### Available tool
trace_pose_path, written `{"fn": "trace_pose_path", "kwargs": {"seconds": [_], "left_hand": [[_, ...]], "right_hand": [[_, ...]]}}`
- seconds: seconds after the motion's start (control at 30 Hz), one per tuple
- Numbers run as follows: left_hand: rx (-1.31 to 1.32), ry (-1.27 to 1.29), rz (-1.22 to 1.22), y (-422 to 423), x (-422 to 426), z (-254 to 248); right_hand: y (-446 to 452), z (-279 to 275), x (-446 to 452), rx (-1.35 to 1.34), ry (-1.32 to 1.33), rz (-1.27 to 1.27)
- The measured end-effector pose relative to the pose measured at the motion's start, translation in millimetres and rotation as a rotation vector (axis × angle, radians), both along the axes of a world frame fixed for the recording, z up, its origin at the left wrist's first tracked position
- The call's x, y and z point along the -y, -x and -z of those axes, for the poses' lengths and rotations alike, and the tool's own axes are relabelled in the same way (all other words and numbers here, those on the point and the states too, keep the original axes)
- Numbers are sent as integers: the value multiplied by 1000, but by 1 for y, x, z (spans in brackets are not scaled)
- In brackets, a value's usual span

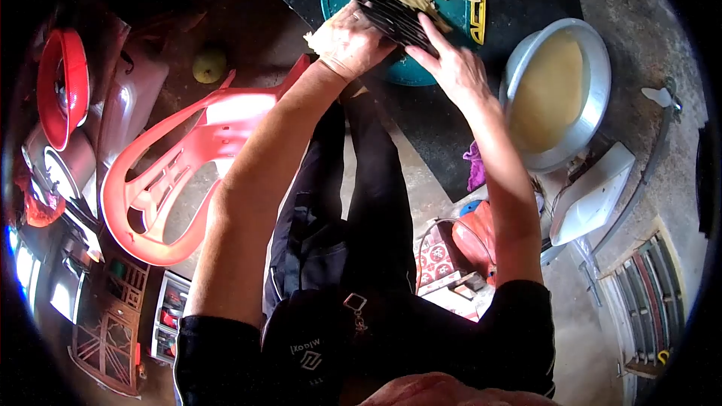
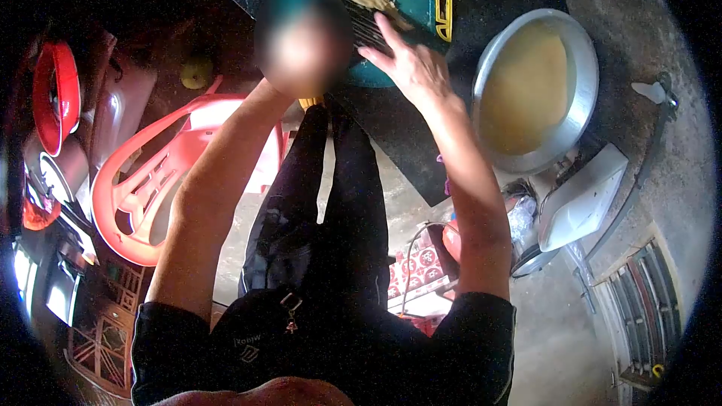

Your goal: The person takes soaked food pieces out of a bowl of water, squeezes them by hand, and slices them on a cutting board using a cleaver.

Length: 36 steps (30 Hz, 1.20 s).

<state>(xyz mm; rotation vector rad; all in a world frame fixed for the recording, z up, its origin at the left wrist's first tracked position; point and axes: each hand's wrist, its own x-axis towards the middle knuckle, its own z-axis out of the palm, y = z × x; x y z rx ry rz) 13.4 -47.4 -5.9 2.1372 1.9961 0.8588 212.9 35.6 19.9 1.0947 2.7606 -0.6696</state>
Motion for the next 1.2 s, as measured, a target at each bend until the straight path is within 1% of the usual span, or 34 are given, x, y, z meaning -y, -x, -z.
{"fn": "trace_pose_path", "kwargs": {"seconds": [0.03, 0.07, 0.13, 0.2, 0.23, 0.27, 0.33, 0.37, 0.43, 0.47, 0.5, 0.53, 0.6, 0.63, 0.7, 0.73, 0.77, 0.8, 0.87, 0.9, 0.97, 1.0, 1.03, 1.07, 1.2], "left_hand": [[-26, -102, -5, 1, -1, 2], [-16, -99, 0, 0, -1, 3], [4, -91, 10, -1, 0, 5], [16, -63, 44, 0, 2, 9], [16, -26, 36, 0, 3, 8], [60, 2, 3, -4, 3, 9], [144, 45, -64, -10, 0, 15], [160, 169, -60, -11, -1, 19], [248, 86, -12, -11, 0, 33], [152, 26, -22, -12, 1, 40], [55, -35, -38, -12, 1, 42], [48, -11, -35, -13, 0, 40], [26, 41, -34, -12, 0, 37], [55, -33, -30, -12, -2, 41], [13, -46, -15, -9, -2, 40], [-4, -51, -4, -9, -2, 36], [80, 0, 18, -9, 1, 32], [164, 51, 36, -8, 3, 23], [-42, 48, 72, -3, 5, 7], [-87, 22, 145, -1, 4, 3], [-30, -53, 226, -2, 2, 33], [0, -88, 266, -3, 1, 44], [56, -101, 260, -5, -1, 43], [52, -101, 264, -4, -1, 43], [28, -123, 261, -6, 0, 35]], "right_hand": [[-9, -11, 4, 85, 77, 75], [-22, -7, 6, 71, 61, 75], [-22, -4, 3, 100, 20, 52], [-3, 6, -5, 30, 34, 37], [9, 15, -13, 5, 8, 7], [18, 32, -24, -62, -55, -119], [37, 36, -34, -166, -71, -77], [37, 33, -36, -145, -52, -54], [30, 26, -41, -138, 90, 34], [28, 20, -43, -135, 162, 78], [29, 3, -45, -95, 252, 217], [29, -5, -47, -188, 266, 317], [23, -15, -55, -165, 329, 495], [17, -13, -55, -151, 366, 512], [7, -14, -53, -122, 437, 545], [3, -18, -47, -67, 489, 518], [-1, -23, -33, -124, 386, 438], [0, -36, -19, -96, 375, 402], [-4, -49, 10, 13, 382, 418], [-13, -43, 27, 14, 325, 392], [-30, -29, 62, -17, 195, 322], [-39, -13, 78, -94, 87, 297], [-39, -14, 81, -69, 85, 319], [-38, -14, 84, -47, 85, 339], [-22, 0, 71, -62, -20, 293]]}}
